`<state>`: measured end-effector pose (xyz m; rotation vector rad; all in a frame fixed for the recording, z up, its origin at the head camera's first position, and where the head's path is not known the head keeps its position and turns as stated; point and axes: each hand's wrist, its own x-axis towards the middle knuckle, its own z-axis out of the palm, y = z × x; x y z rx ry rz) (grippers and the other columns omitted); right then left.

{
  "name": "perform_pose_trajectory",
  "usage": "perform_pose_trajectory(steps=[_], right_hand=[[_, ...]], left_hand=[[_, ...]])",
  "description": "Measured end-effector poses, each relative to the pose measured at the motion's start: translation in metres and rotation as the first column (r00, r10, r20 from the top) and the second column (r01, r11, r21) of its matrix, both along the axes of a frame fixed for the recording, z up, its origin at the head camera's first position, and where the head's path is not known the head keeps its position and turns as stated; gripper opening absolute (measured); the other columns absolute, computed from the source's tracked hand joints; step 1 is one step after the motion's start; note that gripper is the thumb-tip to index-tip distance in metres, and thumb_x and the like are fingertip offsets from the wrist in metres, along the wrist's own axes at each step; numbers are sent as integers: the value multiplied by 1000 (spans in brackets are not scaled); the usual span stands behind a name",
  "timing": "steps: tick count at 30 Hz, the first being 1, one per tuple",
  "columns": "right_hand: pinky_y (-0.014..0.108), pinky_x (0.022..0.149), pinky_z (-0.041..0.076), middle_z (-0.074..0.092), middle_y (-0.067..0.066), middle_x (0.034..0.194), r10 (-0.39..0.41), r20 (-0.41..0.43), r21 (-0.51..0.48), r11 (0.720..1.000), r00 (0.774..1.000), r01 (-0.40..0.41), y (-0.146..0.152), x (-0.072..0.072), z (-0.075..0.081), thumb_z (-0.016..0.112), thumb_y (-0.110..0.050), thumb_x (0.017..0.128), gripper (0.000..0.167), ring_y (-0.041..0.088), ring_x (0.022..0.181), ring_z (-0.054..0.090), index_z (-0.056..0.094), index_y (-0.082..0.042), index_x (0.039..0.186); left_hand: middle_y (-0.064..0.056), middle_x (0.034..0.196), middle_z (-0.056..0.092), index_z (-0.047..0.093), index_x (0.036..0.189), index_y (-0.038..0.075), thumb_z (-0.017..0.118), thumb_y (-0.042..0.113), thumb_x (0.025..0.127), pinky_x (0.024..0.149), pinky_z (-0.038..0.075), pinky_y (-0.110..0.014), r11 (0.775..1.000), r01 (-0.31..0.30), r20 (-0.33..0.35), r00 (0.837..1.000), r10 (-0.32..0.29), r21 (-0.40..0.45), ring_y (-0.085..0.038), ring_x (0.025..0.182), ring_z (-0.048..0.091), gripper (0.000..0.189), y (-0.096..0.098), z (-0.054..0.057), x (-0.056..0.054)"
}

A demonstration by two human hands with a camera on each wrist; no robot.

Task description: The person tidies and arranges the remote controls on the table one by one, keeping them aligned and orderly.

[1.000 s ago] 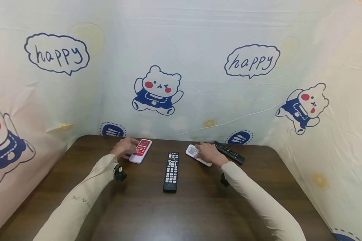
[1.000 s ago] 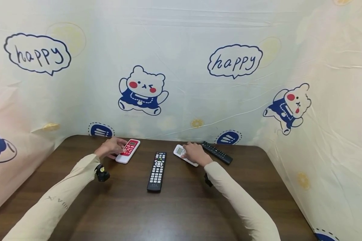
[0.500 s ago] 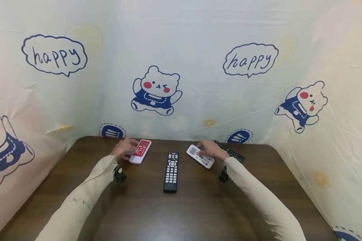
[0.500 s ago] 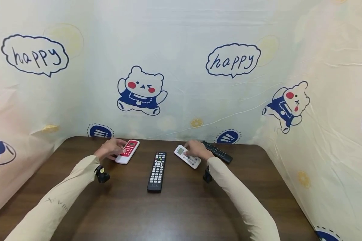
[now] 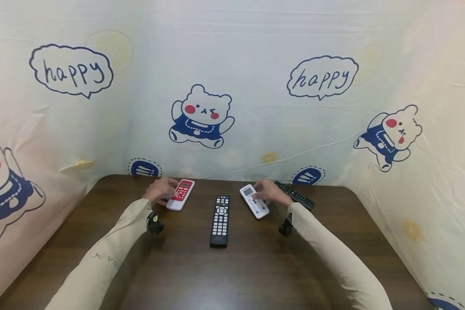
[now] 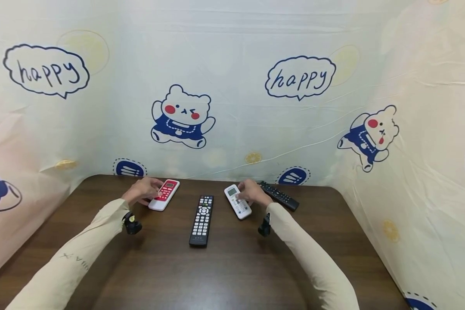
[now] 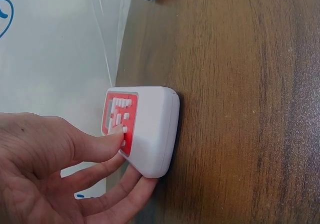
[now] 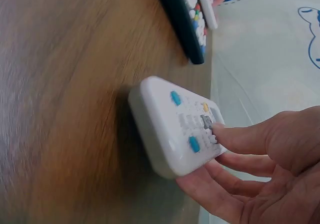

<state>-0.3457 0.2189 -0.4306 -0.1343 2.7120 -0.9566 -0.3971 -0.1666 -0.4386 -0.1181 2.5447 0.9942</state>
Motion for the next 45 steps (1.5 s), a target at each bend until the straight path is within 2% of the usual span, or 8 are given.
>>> perform_pose_trajectory(steps=[7, 13, 22, 27, 32, 45], right_hand=[[40, 73, 66, 65, 27, 120, -89, 80, -150, 984, 993, 100, -2, 1, 1, 68, -6, 100, 55, 32, 94, 71, 49, 6, 149], [45, 79, 66, 65, 30, 120, -98, 111, -255, 959, 989, 124, 1, 5, 9, 66, -2, 100, 61, 32, 93, 71, 40, 6, 155], [42, 74, 66, 60, 31, 128, -164, 35, -295, 941, 986, 167, 1, 10, 1, 67, 0, 99, 61, 35, 98, 70, 42, 2, 154], [48, 78, 66, 58, 32, 134, -183, 12, -327, 928, 983, 177, -2, 15, 3, 67, 1, 98, 63, 41, 104, 69, 40, 2, 155], [51, 82, 65, 58, 32, 134, -175, 16, -337, 926, 984, 170, -3, 15, 5, 67, 1, 98, 64, 42, 105, 69, 39, 1, 156], [49, 76, 66, 57, 31, 128, -158, 42, -347, 924, 987, 162, -9, 21, 4, 68, 2, 97, 65, 38, 95, 70, 39, 4, 154]], left_hand=[[-27, 141, 57, 52, 151, 3, 64, 0, 97, 83, 64, -44, 1000, -8, 0, 1000, 8, 4, -37, 118, 61, 56, -1, -1, -1], [-27, 141, 57, 51, 152, 4, 64, 0, 97, 83, 64, -44, 1000, -10, 1, 1000, 10, 8, -38, 118, 61, 57, 1, -1, -3], [-27, 140, 57, 51, 152, 5, 63, 1, 98, 82, 64, -43, 1000, -11, 0, 1000, 11, -2, -37, 116, 61, 56, 1, -2, -3], [-27, 140, 57, 51, 153, 5, 63, 1, 98, 82, 64, -43, 1000, -12, -2, 1000, 12, -1, -37, 116, 62, 56, 2, -1, -3], [-27, 141, 57, 51, 153, 4, 63, 1, 98, 83, 64, -44, 1000, -19, 2, 1000, 19, 7, -37, 116, 62, 56, 2, 0, -3], [-28, 143, 55, 50, 153, 4, 63, 0, 96, 85, 63, -45, 1000, -11, 9, 1000, 11, 27, -39, 121, 60, 58, -1, -3, -4]])
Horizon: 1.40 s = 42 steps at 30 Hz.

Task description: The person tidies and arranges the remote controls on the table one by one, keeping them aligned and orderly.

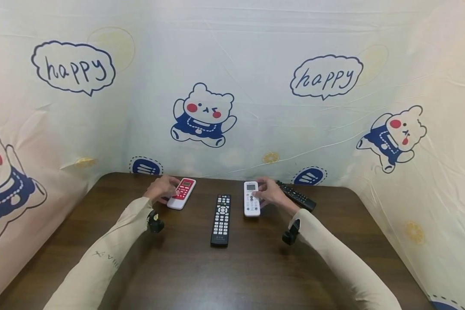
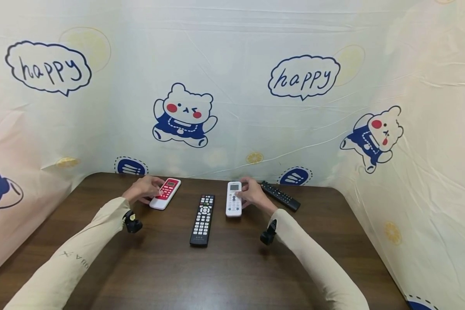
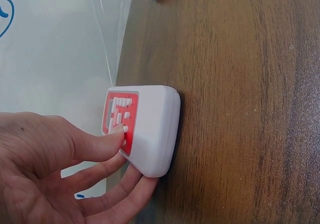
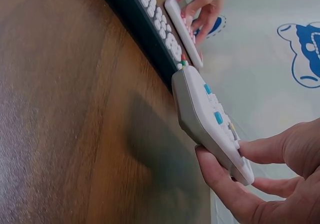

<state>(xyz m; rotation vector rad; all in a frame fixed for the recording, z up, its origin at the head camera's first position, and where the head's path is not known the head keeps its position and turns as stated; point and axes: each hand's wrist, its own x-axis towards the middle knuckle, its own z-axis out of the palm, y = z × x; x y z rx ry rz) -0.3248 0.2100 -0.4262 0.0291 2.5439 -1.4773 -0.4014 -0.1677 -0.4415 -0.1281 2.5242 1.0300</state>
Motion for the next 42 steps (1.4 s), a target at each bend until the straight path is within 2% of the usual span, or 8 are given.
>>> perform_pose_trajectory(steps=[4, 13, 21, 26, 33, 42], right_hand=[[46, 71, 67, 57, 31, 125, 8, 2, -9, 1000, 1000, -8, -3, 3, 0, 70, 3, 95, 63, 36, 92, 69, 41, 5, 152], [50, 72, 66, 59, 29, 116, 51, 33, -52, 997, 998, -49, -7, 10, -6, 69, 6, 95, 58, 32, 84, 69, 42, 6, 146], [44, 71, 67, 55, 29, 123, 90, 55, -30, 996, 994, -89, -9, 14, -11, 70, 2, 96, 58, 36, 92, 70, 43, 4, 147], [43, 70, 67, 55, 26, 120, 92, 70, -19, 996, 993, -91, -12, 15, -14, 70, 1, 96, 57, 34, 92, 69, 43, 2, 146], [41, 68, 67, 58, 24, 117, 89, 96, -17, 996, 991, -88, -17, 17, -16, 71, 2, 95, 61, 32, 88, 70, 41, 1, 149], [38, 68, 66, 57, 22, 113, 102, 147, 36, 993, 984, -109, -23, 20, -20, 70, -1, 97, 54, 32, 88, 70, 43, 1, 144]], left_hand=[[-28, 143, 56, 50, 153, 4, 63, 0, 97, 85, 64, -45, 1000, 0, -3, 1000, 0, -8, -39, 120, 61, 57, 0, 0, -1], [-28, 142, 56, 51, 152, 5, 62, 0, 97, 82, 64, -43, 1000, -4, 4, 1000, 4, -23, -38, 119, 61, 57, 1, 1, -1], [-28, 144, 55, 50, 153, 4, 61, 1, 98, 85, 64, -45, 1000, -3, 9, 1000, 3, -15, -38, 120, 60, 56, 1, 1, 0], [-29, 144, 55, 49, 153, 3, 62, 3, 99, 85, 64, -44, 1000, 13, -5, 1000, -13, -16, -38, 120, 61, 56, 0, 1, 0], [-29, 144, 55, 49, 153, 3, 62, 5, 101, 86, 63, -45, 1000, 5, -3, 1000, -5, -13, -39, 120, 60, 54, 2, 2, 2], [-28, 142, 55, 49, 153, 4, 64, 6, 100, 85, 63, -44, 1000, -4, 2, 1000, 4, -29, -39, 119, 60, 55, 2, 3, 2]])
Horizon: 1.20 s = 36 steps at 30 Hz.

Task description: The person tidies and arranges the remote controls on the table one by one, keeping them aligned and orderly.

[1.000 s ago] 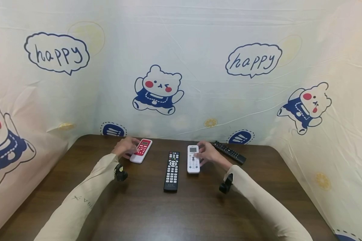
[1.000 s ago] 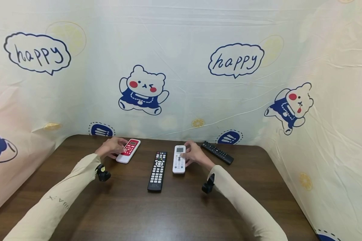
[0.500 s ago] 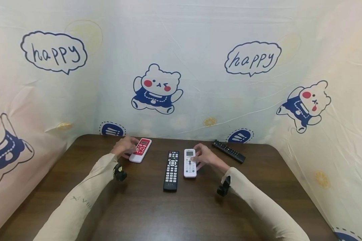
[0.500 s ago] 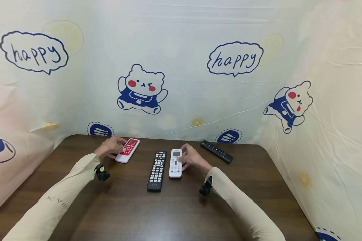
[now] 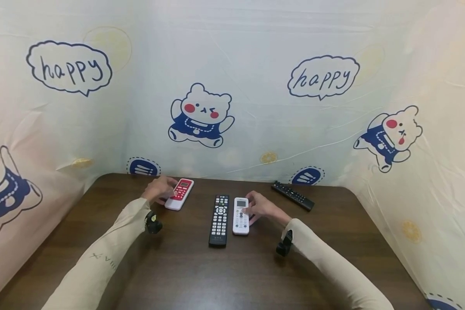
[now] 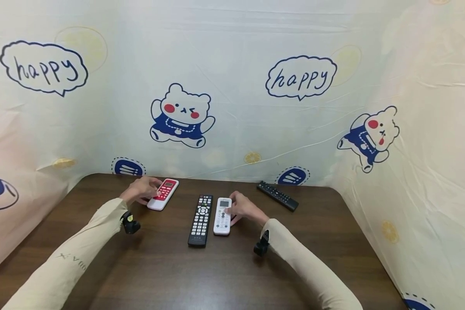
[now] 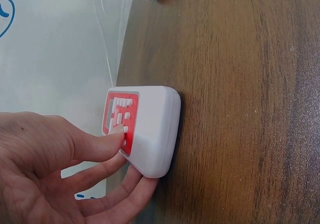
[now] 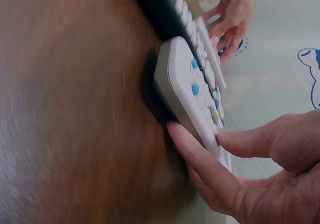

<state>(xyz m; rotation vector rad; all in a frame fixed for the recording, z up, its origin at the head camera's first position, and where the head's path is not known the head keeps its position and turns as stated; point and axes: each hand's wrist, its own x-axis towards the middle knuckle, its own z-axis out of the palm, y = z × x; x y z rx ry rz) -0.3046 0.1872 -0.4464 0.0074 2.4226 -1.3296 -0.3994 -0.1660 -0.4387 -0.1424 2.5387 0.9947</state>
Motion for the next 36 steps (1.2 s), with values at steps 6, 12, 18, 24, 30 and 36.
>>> perform_pose_trajectory(steps=[6, 12, 18, 24, 30, 36], right_hand=[[37, 64, 66, 61, 22, 110, 30, 6, 129, 991, 1000, -30, -6, -1, 5, 70, -3, 98, 49, 30, 78, 72, 47, 0, 141], [38, 67, 66, 63, 21, 109, 26, 34, 147, 989, 999, -31, -10, -2, 12, 70, -5, 99, 51, 31, 80, 73, 45, -1, 143], [39, 67, 66, 63, 21, 106, 23, 30, 144, 989, 999, -27, -10, 0, 14, 69, -3, 99, 47, 34, 80, 74, 46, 0, 140], [40, 68, 67, 59, 20, 107, 30, 34, 165, 986, 999, -35, -11, 0, 14, 70, -2, 99, 46, 32, 82, 72, 47, -1, 139], [39, 66, 66, 58, 20, 110, 18, 11, 162, 987, 1000, -19, -10, -1, 13, 71, -3, 98, 46, 32, 86, 70, 48, -2, 138], [40, 66, 66, 58, 21, 111, 9, 20, 147, 989, 1000, -11, -11, -1, 10, 72, -3, 97, 49, 31, 86, 70, 47, -2, 139]], left_hand=[[-29, 143, 55, 49, 153, 4, 63, 4, 100, 86, 63, -46, 1000, -1, 3, 1000, 1, 7, -40, 121, 60, 55, 0, 0, 0], [-30, 144, 53, 49, 153, 4, 62, 4, 99, 82, 64, -44, 1000, 9, -8, 1000, -10, -29, -40, 119, 59, 55, -1, 0, -8], [-30, 144, 52, 49, 153, 4, 61, 3, 100, 82, 64, -45, 1000, 7, 3, 1000, -7, -17, -41, 119, 59, 55, 1, -1, -8], [-31, 142, 54, 49, 152, 1, 61, 0, 98, 83, 64, -46, 1000, -3, 11, 1000, 3, -8, -40, 118, 60, 55, 2, 2, -2], [-30, 143, 54, 48, 153, 2, 61, 1, 98, 87, 63, -48, 1000, -7, -8, 1000, 7, 3, -40, 120, 59, 56, 3, 2, -2], [-30, 144, 53, 48, 153, 2, 61, 2, 99, 88, 63, -48, 1000, 4, 1, 1000, -4, -6, -40, 120, 59, 55, 1, 2, 1]])
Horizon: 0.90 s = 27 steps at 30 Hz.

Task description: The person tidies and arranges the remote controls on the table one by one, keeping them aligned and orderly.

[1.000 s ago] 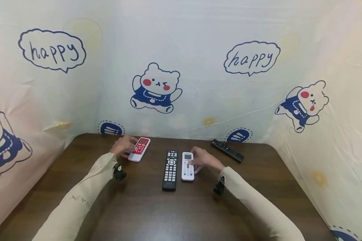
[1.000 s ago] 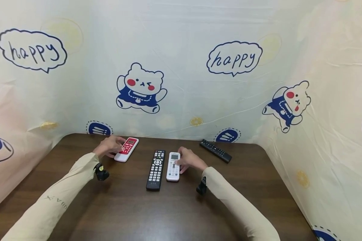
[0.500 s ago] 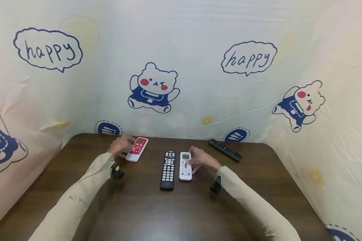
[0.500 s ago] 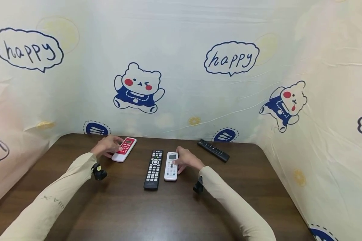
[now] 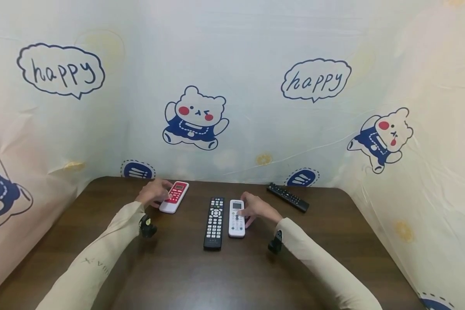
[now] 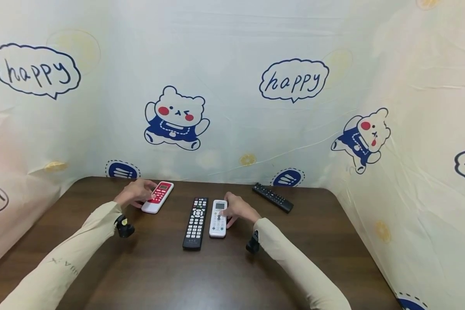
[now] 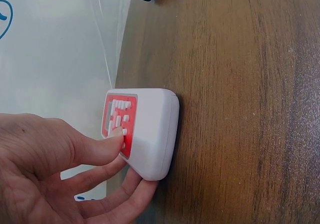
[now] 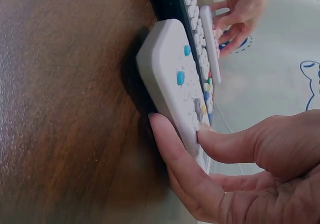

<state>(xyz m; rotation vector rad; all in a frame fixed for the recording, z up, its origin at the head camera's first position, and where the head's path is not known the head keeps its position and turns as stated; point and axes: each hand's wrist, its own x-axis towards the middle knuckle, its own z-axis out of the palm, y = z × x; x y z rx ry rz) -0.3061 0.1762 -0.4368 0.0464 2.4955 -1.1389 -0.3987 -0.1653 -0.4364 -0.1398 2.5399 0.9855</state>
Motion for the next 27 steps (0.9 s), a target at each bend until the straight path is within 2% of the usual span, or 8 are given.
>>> perform_pose_trajectory(steps=[7, 16, 22, 27], right_hand=[[37, 64, 66, 58, 21, 112, 15, -39, 20, 1000, 999, -14, -2, 1, -4, 70, -2, 98, 47, 31, 89, 69, 48, 0, 139], [34, 63, 65, 58, 21, 115, 10, -39, 62, 998, 999, -8, 3, 2, -6, 71, -4, 98, 47, 31, 92, 69, 48, 0, 139], [34, 65, 66, 59, 22, 118, 26, -53, 100, 995, 998, -21, 0, 0, -1, 73, -6, 97, 48, 32, 96, 69, 49, -1, 138], [35, 67, 66, 59, 24, 123, 20, -39, 92, 996, 999, -17, -1, -3, -1, 75, -6, 96, 53, 33, 99, 69, 48, -1, 141]], left_hand=[[-31, 144, 52, 49, 152, 2, 60, 1, 99, 86, 63, -48, 1000, -6, -9, 1000, 6, -21, -40, 117, 58, 54, 3, 0, 4], [-29, 141, 54, 49, 152, 3, 64, 2, 98, 79, 63, -43, 1000, 12, -7, 1000, -12, -27, -40, 116, 58, 56, 9, -9, -3], [-30, 141, 53, 48, 152, 3, 61, 2, 100, 79, 63, -45, 997, 4, -3, 1000, -5, -71, -41, 115, 58, 53, 9, -4, -6], [-31, 142, 51, 47, 152, 3, 62, 2, 99, 80, 63, -45, 998, 7, 3, 1000, -6, -68, -42, 117, 57, 55, 5, -4, -7]])
